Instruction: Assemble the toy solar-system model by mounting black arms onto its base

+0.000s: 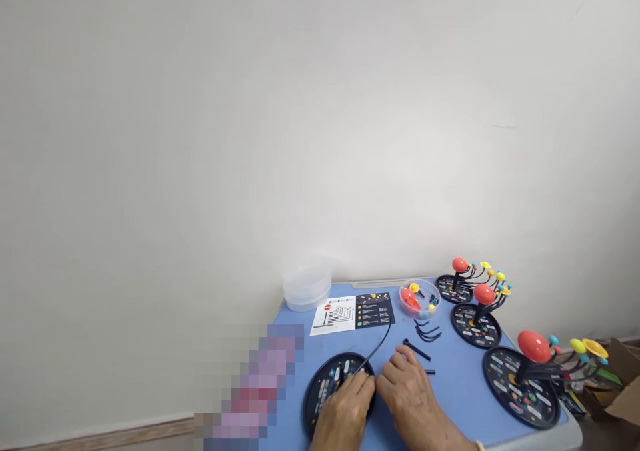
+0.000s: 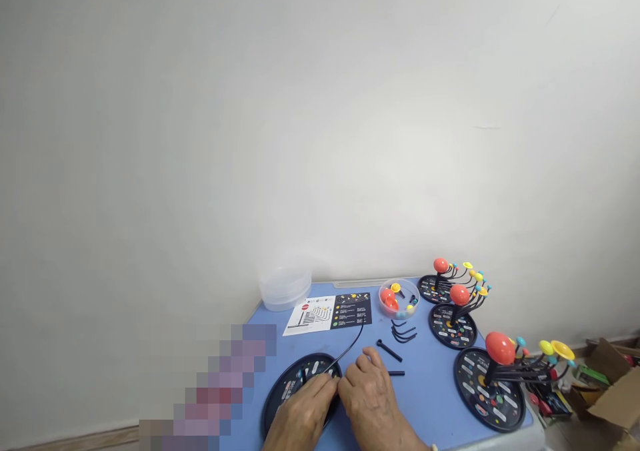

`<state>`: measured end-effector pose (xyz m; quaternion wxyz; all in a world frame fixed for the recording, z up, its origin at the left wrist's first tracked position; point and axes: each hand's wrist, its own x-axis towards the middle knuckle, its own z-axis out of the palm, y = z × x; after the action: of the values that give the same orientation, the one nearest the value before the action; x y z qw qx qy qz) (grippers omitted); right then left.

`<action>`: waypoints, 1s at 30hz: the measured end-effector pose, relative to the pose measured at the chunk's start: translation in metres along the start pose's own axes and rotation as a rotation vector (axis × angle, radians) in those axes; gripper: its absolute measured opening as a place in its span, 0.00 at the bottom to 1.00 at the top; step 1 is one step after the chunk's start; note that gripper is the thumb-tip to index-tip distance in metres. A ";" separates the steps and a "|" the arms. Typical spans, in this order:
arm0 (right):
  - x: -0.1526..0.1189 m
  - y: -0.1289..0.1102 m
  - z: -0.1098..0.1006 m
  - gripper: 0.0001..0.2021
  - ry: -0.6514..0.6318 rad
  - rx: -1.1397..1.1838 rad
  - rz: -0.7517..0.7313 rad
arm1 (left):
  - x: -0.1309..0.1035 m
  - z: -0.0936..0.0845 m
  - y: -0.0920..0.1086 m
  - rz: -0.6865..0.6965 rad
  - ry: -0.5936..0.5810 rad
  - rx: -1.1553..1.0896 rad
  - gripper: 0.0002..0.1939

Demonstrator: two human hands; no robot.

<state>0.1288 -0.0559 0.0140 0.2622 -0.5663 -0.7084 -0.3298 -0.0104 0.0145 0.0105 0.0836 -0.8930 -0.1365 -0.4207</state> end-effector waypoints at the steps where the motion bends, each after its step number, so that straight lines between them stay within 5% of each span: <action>1: -0.001 -0.001 0.000 0.12 -0.004 0.003 0.014 | 0.000 0.000 0.000 0.004 0.000 -0.001 0.18; 23: -0.002 -0.003 -0.005 0.15 0.106 0.042 -0.004 | 0.001 0.000 0.006 0.000 -0.001 0.013 0.18; 30: -0.003 -0.003 -0.008 0.11 0.086 0.160 0.106 | -0.002 0.002 0.006 -0.004 -0.001 -0.008 0.18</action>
<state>0.1267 -0.0644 0.0165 0.3538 -0.5656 -0.6896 -0.2819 -0.0084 0.0091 0.0077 0.0792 -0.8931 -0.1367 -0.4212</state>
